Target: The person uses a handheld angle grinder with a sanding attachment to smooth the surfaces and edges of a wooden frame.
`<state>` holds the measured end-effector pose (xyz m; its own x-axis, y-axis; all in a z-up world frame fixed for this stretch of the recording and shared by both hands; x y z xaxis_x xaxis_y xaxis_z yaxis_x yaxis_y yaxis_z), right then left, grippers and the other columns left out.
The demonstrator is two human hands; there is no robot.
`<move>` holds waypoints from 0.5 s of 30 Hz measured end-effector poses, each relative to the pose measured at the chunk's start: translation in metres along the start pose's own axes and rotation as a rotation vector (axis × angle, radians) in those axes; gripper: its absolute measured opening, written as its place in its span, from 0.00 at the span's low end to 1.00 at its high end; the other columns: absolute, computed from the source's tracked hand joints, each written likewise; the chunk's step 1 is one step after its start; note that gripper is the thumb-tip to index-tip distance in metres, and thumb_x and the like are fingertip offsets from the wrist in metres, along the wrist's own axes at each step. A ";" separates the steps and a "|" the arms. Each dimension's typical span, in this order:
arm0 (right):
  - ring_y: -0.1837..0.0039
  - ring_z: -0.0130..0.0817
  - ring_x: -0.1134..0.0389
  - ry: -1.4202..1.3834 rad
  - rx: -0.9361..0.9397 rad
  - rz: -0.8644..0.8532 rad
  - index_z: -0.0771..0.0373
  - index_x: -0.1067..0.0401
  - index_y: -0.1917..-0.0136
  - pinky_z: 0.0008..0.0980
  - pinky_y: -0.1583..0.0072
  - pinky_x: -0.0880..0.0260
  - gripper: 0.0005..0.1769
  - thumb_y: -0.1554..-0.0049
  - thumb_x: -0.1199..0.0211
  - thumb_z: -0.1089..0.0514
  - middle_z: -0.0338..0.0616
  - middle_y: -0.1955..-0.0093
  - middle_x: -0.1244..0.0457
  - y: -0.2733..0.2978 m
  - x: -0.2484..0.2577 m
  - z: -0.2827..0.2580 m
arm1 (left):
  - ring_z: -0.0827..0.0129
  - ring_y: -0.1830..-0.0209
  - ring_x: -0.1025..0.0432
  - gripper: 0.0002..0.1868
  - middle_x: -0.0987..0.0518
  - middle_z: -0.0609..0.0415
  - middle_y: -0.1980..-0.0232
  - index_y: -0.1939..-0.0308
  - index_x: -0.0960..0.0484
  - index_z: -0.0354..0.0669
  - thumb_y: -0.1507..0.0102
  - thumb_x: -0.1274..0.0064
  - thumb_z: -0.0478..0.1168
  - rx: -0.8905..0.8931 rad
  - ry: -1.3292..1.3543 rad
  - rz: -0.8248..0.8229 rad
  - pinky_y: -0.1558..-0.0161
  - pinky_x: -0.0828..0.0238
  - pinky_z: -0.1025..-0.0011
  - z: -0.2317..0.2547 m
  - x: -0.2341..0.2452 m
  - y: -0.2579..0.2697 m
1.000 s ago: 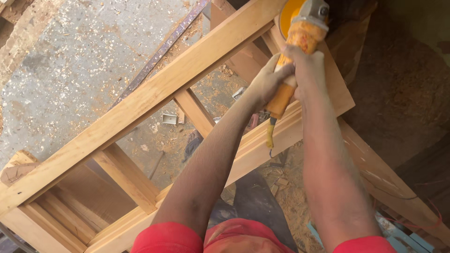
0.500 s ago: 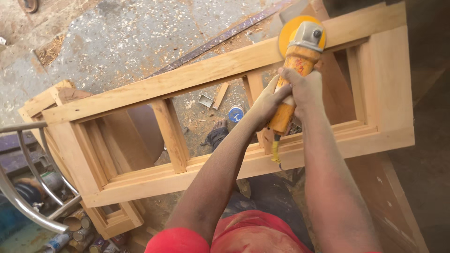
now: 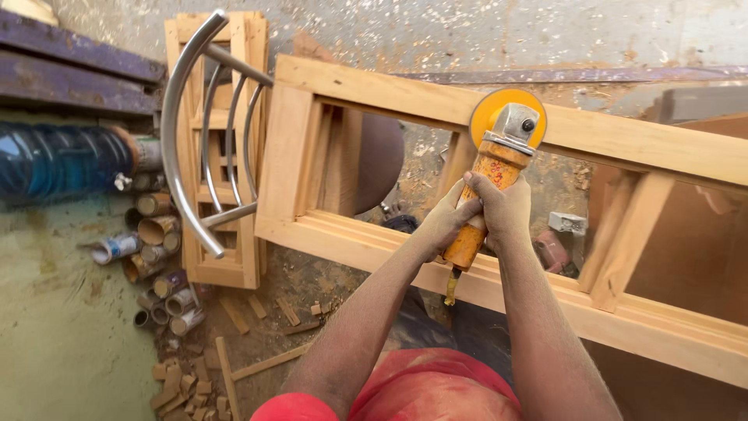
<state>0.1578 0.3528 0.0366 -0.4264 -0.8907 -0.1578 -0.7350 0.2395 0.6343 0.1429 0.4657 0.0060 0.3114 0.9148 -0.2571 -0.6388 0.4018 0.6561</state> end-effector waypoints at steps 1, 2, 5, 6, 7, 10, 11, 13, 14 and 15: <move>0.54 0.33 0.26 0.037 -0.021 -0.033 0.68 0.31 0.44 0.34 0.52 0.22 0.19 0.48 0.31 0.64 0.47 0.52 0.31 0.000 -0.025 0.007 | 0.63 0.50 0.21 0.39 0.23 0.44 0.41 0.22 0.45 0.47 0.32 0.51 0.56 0.002 0.022 0.023 0.55 0.19 0.66 0.003 0.023 0.011; 0.54 0.34 0.27 0.066 -0.025 -0.054 0.68 0.31 0.45 0.34 0.53 0.23 0.18 0.47 0.31 0.64 0.48 0.52 0.31 -0.004 -0.050 0.008 | 0.64 0.50 0.21 0.38 0.23 0.46 0.42 0.23 0.45 0.47 0.32 0.52 0.55 0.008 0.043 0.046 0.55 0.18 0.66 0.010 0.046 0.016; 0.54 0.32 0.27 0.096 0.003 -0.121 0.66 0.31 0.45 0.33 0.52 0.23 0.18 0.48 0.30 0.64 0.45 0.52 0.30 -0.007 -0.130 0.016 | 0.64 0.52 0.22 0.34 0.23 0.47 0.43 0.26 0.43 0.46 0.31 0.53 0.54 -0.028 0.158 0.092 0.57 0.18 0.64 0.033 0.108 0.036; 0.54 0.32 0.27 0.111 -0.001 -0.135 0.66 0.31 0.45 0.33 0.52 0.23 0.18 0.48 0.30 0.64 0.45 0.52 0.30 -0.007 -0.154 0.021 | 0.62 0.55 0.22 0.32 0.23 0.47 0.45 0.27 0.40 0.44 0.31 0.53 0.54 -0.059 0.232 0.104 0.60 0.19 0.63 0.039 0.128 0.044; 0.54 0.33 0.27 0.150 0.016 -0.199 0.68 0.30 0.45 0.34 0.51 0.23 0.18 0.48 0.30 0.62 0.47 0.53 0.30 -0.006 -0.180 0.024 | 0.62 0.55 0.22 0.32 0.23 0.47 0.45 0.27 0.40 0.44 0.31 0.53 0.54 -0.064 0.247 0.116 0.60 0.19 0.63 0.041 0.148 0.052; 0.53 0.34 0.26 0.388 0.053 -0.231 0.68 0.30 0.46 0.36 0.49 0.24 0.23 0.50 0.27 0.55 0.48 0.53 0.29 -0.008 -0.247 0.036 | 0.64 0.54 0.21 0.31 0.23 0.48 0.46 0.29 0.39 0.46 0.32 0.54 0.56 -0.065 0.272 0.211 0.58 0.17 0.64 0.042 0.214 0.070; 0.52 0.35 0.25 0.581 0.078 -0.193 0.67 0.31 0.47 0.36 0.48 0.24 0.27 0.53 0.24 0.50 0.49 0.53 0.28 -0.011 -0.266 0.038 | 0.64 0.52 0.21 0.33 0.22 0.49 0.45 0.29 0.39 0.47 0.32 0.54 0.58 -0.094 0.313 0.260 0.57 0.17 0.65 0.042 0.235 0.075; 0.50 0.36 0.24 0.672 0.045 -0.233 0.67 0.31 0.46 0.36 0.46 0.24 0.33 0.56 0.23 0.44 0.51 0.51 0.28 -0.013 -0.310 0.047 | 0.65 0.51 0.20 0.34 0.22 0.50 0.43 0.29 0.39 0.47 0.32 0.53 0.60 -0.124 0.361 0.310 0.55 0.16 0.65 0.039 0.274 0.083; 0.50 0.36 0.24 0.673 0.055 -0.268 0.67 0.30 0.45 0.36 0.46 0.24 0.34 0.57 0.23 0.44 0.51 0.50 0.28 -0.012 -0.332 0.049 | 0.61 0.55 0.21 0.36 0.22 0.48 0.47 0.29 0.39 0.47 0.34 0.54 0.63 -0.137 0.423 0.329 0.59 0.17 0.62 0.038 0.292 0.087; 0.50 0.37 0.23 0.674 0.065 -0.303 0.67 0.30 0.45 0.36 0.47 0.24 0.36 0.57 0.24 0.43 0.51 0.50 0.28 -0.012 -0.351 0.050 | 0.58 0.59 0.22 0.38 0.22 0.47 0.50 0.30 0.39 0.47 0.35 0.54 0.65 -0.149 0.485 0.349 0.63 0.18 0.60 0.036 0.308 0.091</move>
<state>0.2899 0.6821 0.0469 0.2012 -0.9602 0.1935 -0.8077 -0.0509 0.5874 0.2063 0.7826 0.0122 -0.2670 0.8933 -0.3615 -0.7475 0.0448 0.6628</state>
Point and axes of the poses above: each hand's wrist, its own y-axis away from the middle knuckle, its own x-axis out of the back of the hand, z = x × y, the point moved 8 cm from there along -y, towards the middle knuckle
